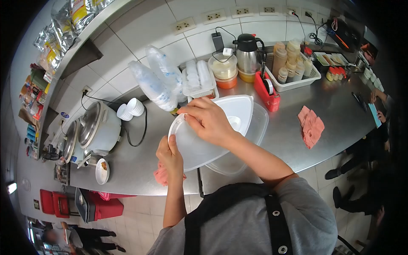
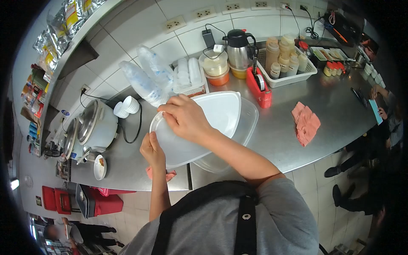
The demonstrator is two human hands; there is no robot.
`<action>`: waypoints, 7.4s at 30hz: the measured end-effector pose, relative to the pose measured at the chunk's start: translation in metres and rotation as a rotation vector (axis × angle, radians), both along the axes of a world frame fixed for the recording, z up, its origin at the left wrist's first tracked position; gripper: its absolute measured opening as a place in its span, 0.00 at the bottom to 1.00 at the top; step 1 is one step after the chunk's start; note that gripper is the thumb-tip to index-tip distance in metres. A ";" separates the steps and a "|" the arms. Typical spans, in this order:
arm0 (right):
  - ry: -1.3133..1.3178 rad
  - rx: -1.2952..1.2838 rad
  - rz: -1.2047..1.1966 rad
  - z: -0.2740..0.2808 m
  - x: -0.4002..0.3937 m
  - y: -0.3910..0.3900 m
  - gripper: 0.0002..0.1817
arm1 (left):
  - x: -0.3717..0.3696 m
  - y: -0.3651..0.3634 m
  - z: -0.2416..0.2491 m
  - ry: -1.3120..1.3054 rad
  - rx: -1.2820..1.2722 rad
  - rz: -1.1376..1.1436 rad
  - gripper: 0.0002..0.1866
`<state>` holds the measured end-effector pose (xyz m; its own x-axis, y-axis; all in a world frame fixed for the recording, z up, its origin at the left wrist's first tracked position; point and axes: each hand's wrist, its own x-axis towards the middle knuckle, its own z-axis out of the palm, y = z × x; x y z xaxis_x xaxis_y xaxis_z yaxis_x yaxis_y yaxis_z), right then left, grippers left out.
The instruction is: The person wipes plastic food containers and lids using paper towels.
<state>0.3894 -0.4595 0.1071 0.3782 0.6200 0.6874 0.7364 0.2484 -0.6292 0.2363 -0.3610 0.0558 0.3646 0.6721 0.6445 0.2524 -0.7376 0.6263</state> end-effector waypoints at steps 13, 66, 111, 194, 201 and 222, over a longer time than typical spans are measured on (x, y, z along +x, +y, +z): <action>0.270 -0.040 -0.176 -0.062 0.061 -0.015 0.10 | 0.000 -0.005 -0.022 0.002 -0.177 -0.021 0.24; 0.602 -0.201 0.140 -0.099 -0.070 -0.006 0.05 | -0.001 0.021 -0.001 -0.833 -0.804 0.222 0.41; -0.051 0.045 0.344 -0.009 -0.046 0.043 0.22 | 0.005 0.019 0.017 -0.474 -1.014 -0.382 0.60; -0.425 -0.061 -0.330 -0.057 0.129 -0.037 0.14 | -0.033 0.035 0.034 -0.784 -0.586 -0.436 0.42; 0.051 -0.020 -0.064 -0.059 0.041 -0.029 0.11 | -0.043 0.038 0.036 -0.777 -0.499 -0.454 0.43; 0.659 -0.289 0.673 -0.086 -0.045 -0.027 0.12 | -0.039 0.031 0.018 -0.502 -0.222 -0.159 0.25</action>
